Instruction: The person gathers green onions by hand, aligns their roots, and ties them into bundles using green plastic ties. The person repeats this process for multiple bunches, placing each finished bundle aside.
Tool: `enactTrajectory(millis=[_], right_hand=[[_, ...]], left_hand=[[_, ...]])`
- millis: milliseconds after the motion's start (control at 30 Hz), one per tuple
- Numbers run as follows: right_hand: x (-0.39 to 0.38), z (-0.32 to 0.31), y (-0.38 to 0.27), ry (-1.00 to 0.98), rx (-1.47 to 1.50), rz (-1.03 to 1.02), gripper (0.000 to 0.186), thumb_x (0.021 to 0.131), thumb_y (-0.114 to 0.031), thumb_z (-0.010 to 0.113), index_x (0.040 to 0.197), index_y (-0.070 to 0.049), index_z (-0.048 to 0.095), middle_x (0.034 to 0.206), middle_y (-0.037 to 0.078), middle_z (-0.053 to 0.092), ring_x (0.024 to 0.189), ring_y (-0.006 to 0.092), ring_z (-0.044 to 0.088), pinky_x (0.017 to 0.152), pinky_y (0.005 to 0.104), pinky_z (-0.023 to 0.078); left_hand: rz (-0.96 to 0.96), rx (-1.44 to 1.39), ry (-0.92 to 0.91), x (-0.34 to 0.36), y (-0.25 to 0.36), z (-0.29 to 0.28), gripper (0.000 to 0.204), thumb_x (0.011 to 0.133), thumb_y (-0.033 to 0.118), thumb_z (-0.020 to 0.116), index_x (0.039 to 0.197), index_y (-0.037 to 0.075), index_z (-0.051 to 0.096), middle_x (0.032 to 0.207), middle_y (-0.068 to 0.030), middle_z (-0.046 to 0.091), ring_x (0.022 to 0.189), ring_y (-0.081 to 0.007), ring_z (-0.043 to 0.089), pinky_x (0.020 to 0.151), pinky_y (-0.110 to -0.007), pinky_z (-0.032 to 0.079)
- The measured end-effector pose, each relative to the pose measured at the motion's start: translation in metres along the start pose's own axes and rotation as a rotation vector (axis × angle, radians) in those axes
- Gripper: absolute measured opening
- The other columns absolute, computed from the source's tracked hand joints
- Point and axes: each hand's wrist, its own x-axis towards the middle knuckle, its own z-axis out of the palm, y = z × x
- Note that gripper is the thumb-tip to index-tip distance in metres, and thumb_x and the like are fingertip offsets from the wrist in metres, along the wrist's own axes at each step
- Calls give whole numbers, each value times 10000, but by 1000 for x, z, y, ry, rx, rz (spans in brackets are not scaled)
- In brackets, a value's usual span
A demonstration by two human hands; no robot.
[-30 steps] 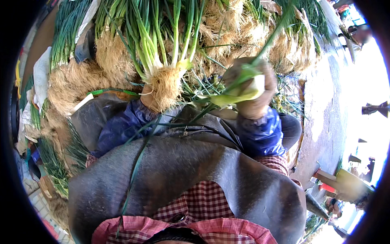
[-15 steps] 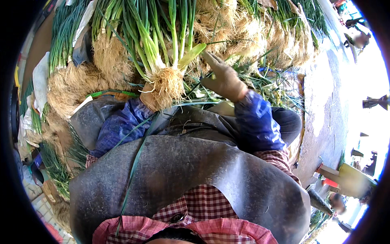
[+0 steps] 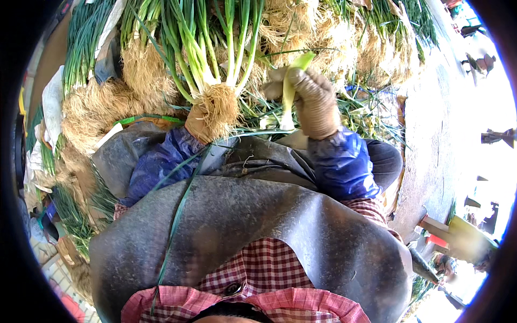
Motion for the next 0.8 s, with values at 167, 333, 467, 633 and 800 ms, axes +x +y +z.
enactTrajectory(millis=[167, 333, 467, 633, 800], right_hand=[[22, -36, 29, 175, -245, 146, 476, 902, -219, 682, 1326, -49, 545, 1301, 179, 590, 1247, 281, 540, 1073, 381, 434], [52, -12, 107, -58, -153, 340, 507, 927, -438, 616, 1195, -8, 618, 1099, 121, 661, 960, 200, 603, 906, 332, 461], [53, 19, 123, 76, -249, 145, 307, 956, -272, 606, 1008, 23, 670, 857, 130, 693, 720, 225, 643, 681, 336, 515], [60, 27, 104, 126, -720, 21, 298, 864, -280, 615, 985, -17, 689, 817, 214, 665, 767, 349, 659, 730, 417, 507], [70, 36, 101, 168, -782, 67, 312, 833, -302, 600, 948, -29, 699, 767, 219, 654, 765, 351, 664, 734, 419, 510]], left_hand=[[-113, -296, -66, 5, 1, 1, 434, 998, 331, 509, 1265, -10, 535, 1194, -179, 612, 1001, -289, 639, 898, -414, 550], [-150, -46, -193, 5, -8, 3, 388, 963, 227, 571, 1258, -22, 530, 1174, -169, 618, 1058, -297, 624, 937, -453, 531], [-91, 46, -103, -8, -10, 1, 407, 948, 99, 540, 1327, -35, 479, 1259, -204, 581, 1133, -331, 598, 1002, -486, 492], [-161, -438, -82, -12, -6, 3, 485, 997, 336, 489, 1327, -20, 483, 1257, -203, 581, 1154, -321, 577, 1047, -471, 453], [-77, -258, 211, -16, -4, 7, 483, 996, 344, 488, 1302, -30, 490, 1233, -207, 587, 1122, -326, 585, 1035, -454, 461]])
